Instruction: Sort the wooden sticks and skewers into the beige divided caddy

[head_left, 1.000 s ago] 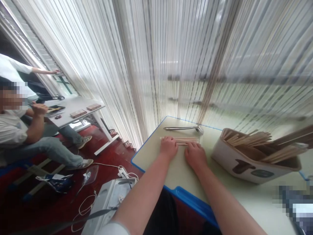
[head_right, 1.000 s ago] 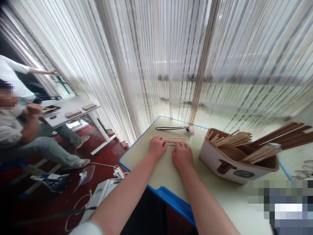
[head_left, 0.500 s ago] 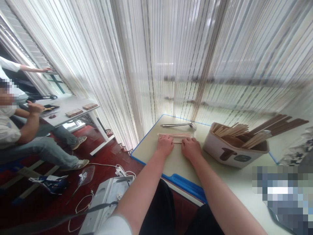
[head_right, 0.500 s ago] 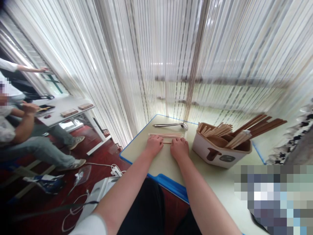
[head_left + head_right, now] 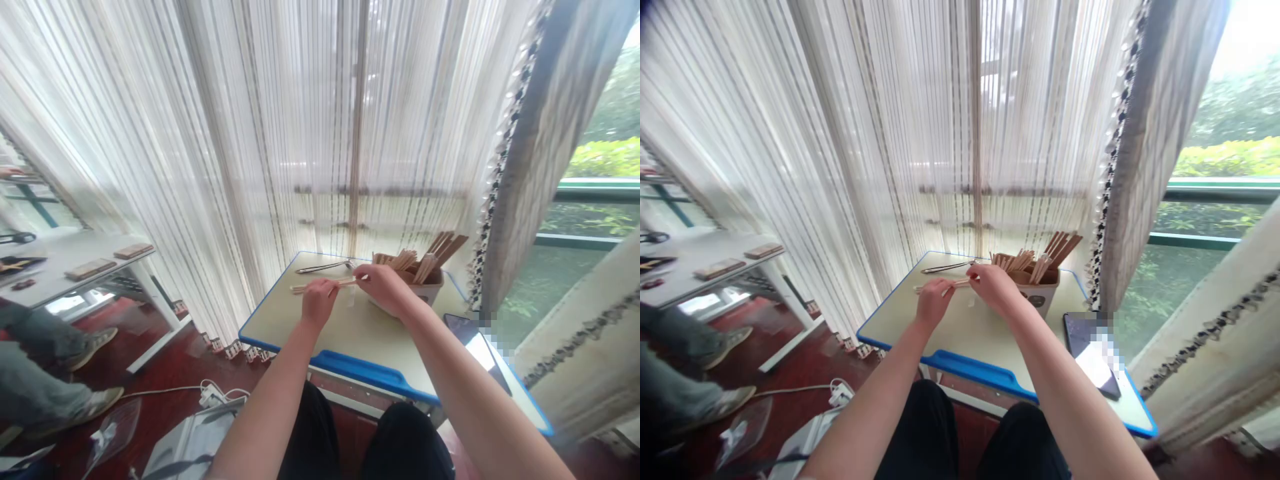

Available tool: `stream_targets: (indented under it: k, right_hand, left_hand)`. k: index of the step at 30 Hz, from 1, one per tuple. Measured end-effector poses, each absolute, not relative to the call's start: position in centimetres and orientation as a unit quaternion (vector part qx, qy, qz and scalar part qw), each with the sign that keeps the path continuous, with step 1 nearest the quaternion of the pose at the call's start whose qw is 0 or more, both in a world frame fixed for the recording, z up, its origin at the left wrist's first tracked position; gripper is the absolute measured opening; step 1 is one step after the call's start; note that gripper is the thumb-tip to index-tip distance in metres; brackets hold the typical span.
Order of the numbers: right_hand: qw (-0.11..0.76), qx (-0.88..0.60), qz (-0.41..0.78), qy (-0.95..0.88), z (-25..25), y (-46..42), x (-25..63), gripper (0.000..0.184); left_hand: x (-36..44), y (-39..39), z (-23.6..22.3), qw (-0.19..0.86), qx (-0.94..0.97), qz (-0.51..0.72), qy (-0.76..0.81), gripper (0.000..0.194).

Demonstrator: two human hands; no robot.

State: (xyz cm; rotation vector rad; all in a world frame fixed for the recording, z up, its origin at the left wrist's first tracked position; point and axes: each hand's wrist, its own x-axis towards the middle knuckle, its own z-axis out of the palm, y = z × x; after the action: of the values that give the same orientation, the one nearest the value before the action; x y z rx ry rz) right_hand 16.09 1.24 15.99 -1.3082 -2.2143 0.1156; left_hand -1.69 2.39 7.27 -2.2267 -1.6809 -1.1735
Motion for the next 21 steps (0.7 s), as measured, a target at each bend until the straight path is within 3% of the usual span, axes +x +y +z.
stream_targets:
  k: [6, 10, 16, 21]
  right_hand:
    - [0.461, -0.43, 0.127, -0.766, 23.1, -2.7, 22.5, 0.01]
    - [0.524, -0.436, 0.065, -0.729, 24.9, -3.2, 25.4, 0.015]
    - [0.483, -0.468, -0.068, -0.737, 25.6, -2.9, 28.2, 0.016]
    - [0.426, -0.493, -0.085, -0.754, 24.8, -1.8, 28.5, 0.017]
  left_hand:
    - [5.6, 1.7, 11.6, 0.023, -0.742, -0.513, -0.43, 0.025]
    - [10.3, 1.8, 13.7, 0.007, -0.765, -0.523, -0.375, 0.027]
    - [13.9, 2.8, 14.2, -0.031, -0.785, -0.482, -0.388, 0.031]
    - [14.8, 3.8, 13.2, -0.047, -0.788, -0.451, -0.417, 0.027]
